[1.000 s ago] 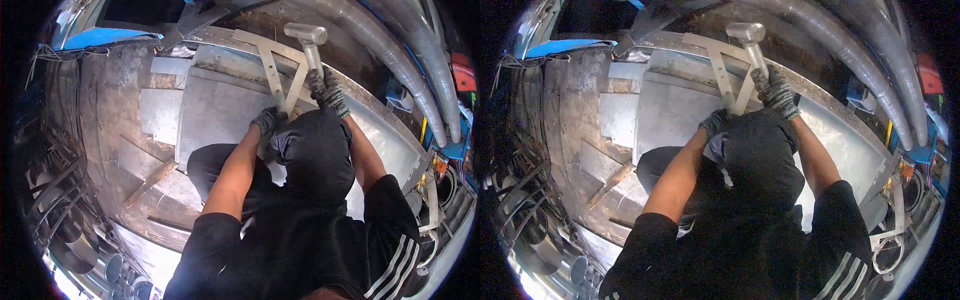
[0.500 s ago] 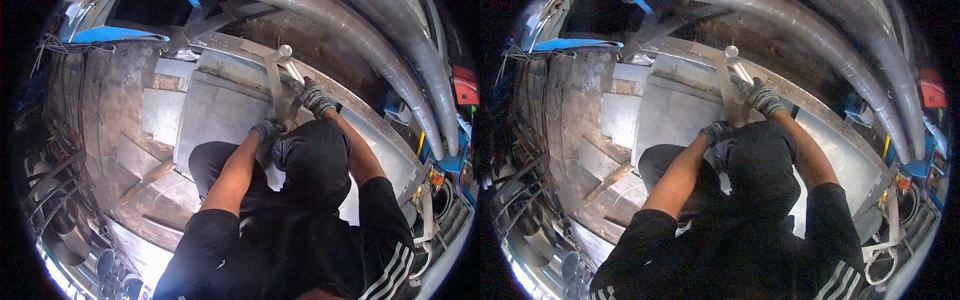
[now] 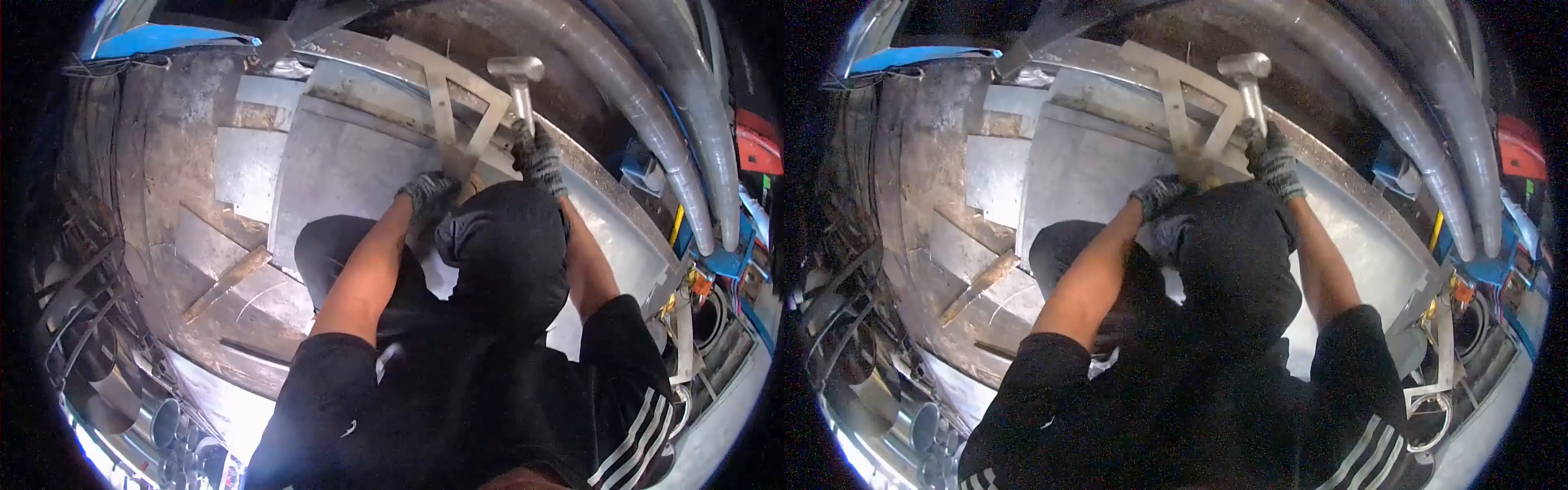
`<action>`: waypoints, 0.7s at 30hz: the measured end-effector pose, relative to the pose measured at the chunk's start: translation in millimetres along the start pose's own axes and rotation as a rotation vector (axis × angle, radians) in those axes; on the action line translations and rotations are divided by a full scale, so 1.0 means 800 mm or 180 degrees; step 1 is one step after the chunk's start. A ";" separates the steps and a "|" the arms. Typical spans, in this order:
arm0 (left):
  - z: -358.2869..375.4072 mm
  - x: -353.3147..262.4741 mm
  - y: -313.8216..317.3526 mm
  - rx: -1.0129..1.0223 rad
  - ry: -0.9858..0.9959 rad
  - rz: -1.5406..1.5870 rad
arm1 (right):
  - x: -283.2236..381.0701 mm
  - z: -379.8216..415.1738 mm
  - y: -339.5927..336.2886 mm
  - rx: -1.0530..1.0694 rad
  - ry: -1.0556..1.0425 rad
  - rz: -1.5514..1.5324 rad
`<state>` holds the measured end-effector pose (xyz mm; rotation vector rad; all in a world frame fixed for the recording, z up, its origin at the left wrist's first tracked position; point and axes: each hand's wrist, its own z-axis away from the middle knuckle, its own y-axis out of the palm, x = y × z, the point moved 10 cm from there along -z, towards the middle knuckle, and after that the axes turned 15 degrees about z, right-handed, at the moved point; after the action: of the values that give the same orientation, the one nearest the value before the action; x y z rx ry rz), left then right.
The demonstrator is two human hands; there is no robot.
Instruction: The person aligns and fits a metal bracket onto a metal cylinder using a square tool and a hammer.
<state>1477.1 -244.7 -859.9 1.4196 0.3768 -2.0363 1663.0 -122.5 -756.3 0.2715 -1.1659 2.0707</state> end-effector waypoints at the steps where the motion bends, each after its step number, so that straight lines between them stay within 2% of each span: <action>1: -0.007 0.014 0.001 -0.0096 -0.0281 0.0904 | -0.004 0.000 -0.005 -0.0073 0.0013 0.0010; 2: -0.012 0.030 0.003 -0.0273 -0.0535 0.1810 | -0.017 0.001 -0.003 -0.0123 0.0051 0.0021; 4: -0.036 0.075 -0.004 -0.1114 -0.0122 0.0662 | -0.089 -0.036 0.034 -0.0306 -0.0095 -0.0291; 5: -0.031 0.059 -0.010 -0.1099 -0.0125 0.0660 | -0.094 -0.038 0.035 -0.0498 -0.0246 -0.0614; 6: -0.031 0.054 0.000 -0.0539 -0.0488 0.0427 | -0.107 -0.042 0.031 -0.0523 -0.0242 -0.0620; 8: -0.030 0.063 0.018 0.0026 -0.0839 0.0171 | -0.094 -0.035 0.017 -0.0398 0.0060 0.0866; 9: -0.037 0.070 0.010 -0.0289 -0.0484 0.0493 | -0.080 -0.021 0.008 -0.0383 0.0104 0.0466; 11: -0.020 0.061 0.009 -0.0556 -0.0200 0.0859 | -0.090 -0.011 0.019 -0.0412 0.0146 0.0447; 14: -0.022 0.023 0.007 0.0104 -0.0551 -0.0377 | -0.094 -0.027 0.019 -0.0449 0.0297 0.0690; 16: -0.019 -0.015 0.016 0.0430 -0.0536 -0.1030 | -0.061 -0.028 0.023 -0.0063 0.0173 0.1121; 17: -0.017 -0.026 0.016 0.0520 -0.0528 -0.1252 | -0.061 -0.031 0.021 -0.0080 0.0216 0.1007; 18: -0.013 -0.041 0.006 0.0172 -0.0344 -0.0437 | -0.055 -0.038 0.028 -0.0051 0.0189 0.1011; 20: -0.009 -0.033 0.012 -0.0110 -0.0189 0.0425 | -0.067 -0.047 0.039 -0.0435 -0.0381 0.0856; 21: -0.020 0.003 0.013 -0.0120 -0.0668 0.0265 | -0.064 -0.046 0.041 -0.0636 -0.0638 0.0845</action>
<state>1495.1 -244.7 -867.1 1.1659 0.2610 -2.0743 1682.9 -128.5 -824.0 0.2427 -1.5927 2.1681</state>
